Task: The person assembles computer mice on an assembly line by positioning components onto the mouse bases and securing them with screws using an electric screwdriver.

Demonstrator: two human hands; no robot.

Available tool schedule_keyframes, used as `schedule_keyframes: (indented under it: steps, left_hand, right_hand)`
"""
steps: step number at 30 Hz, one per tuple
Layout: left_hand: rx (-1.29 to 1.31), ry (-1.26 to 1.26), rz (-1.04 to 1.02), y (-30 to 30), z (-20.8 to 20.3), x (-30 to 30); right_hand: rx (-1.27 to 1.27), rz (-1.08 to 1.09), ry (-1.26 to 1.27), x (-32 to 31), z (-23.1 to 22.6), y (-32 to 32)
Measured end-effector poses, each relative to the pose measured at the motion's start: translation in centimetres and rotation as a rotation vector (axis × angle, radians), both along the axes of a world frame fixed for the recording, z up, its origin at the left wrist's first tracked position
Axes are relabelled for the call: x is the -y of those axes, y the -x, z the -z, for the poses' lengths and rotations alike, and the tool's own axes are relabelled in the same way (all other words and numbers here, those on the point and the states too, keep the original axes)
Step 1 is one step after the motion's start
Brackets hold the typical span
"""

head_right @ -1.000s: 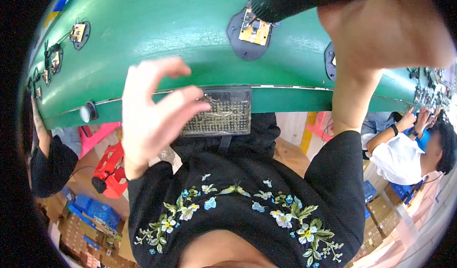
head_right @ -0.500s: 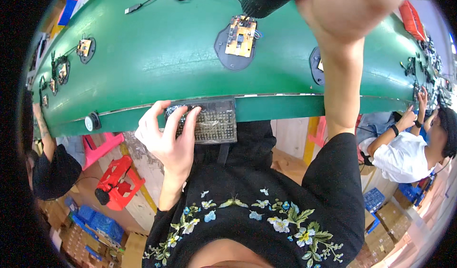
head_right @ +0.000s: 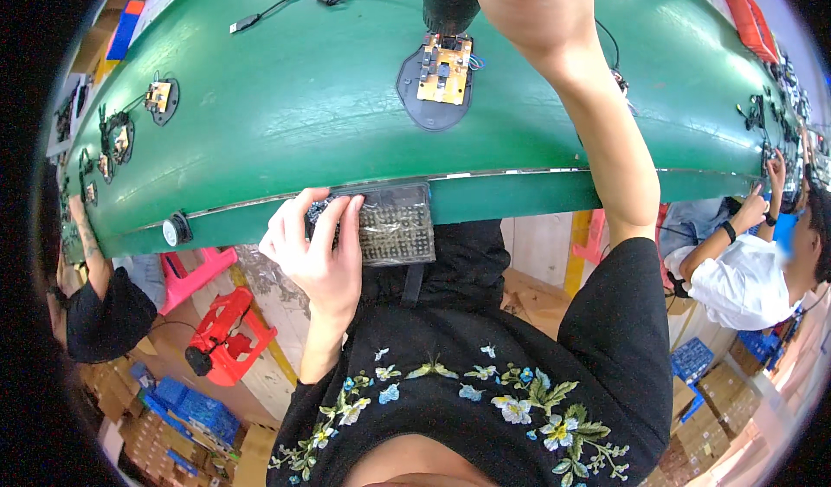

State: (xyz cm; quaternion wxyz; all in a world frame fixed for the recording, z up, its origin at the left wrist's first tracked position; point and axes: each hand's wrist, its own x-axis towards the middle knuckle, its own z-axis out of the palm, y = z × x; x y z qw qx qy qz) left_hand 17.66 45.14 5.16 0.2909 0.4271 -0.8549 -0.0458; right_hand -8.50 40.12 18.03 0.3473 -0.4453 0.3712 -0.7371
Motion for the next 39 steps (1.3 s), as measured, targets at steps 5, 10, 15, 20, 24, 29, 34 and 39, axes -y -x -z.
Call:
schedule_keyframes:
  steps: [5,10,15,20,24,29,34,39]
  left_hand:
    - [0.003,-0.031,0.036,0.0,-0.3,0.1]
    - [-0.165,-0.094,0.203,-0.7,-0.7,0.7]
    - [-0.404,-0.229,0.34,-1.0,-1.5,1.8]
    - [-0.418,-0.321,0.353,-0.1,-1.9,3.3]
    - [-0.412,-0.275,0.385,1.3,-2.5,3.7]
    - [-0.43,-0.208,0.428,3.4,-2.4,4.1]
    - [-0.443,-0.172,0.443,3.6,-2.2,4.1]
    - [-0.481,-0.164,0.439,4.4,-2.3,3.6]
  right_hand:
    - [-0.182,0.009,0.174,1.5,2.4,1.7]
    - [-0.223,0.102,0.059,1.8,2.6,1.6]
    - [-0.194,0.083,0.004,2.3,3.1,2.4]
    - [-0.067,0.083,-0.006,1.8,1.3,1.4]
    - [-0.024,0.031,0.084,0.3,-0.7,2.5]
    - [-0.146,-0.638,0.324,-0.1,-0.9,6.8]
    - [-0.165,-0.957,0.369,-1.3,-0.8,3.8]
    - [-0.2,-0.925,0.366,-1.2,-0.3,3.9]
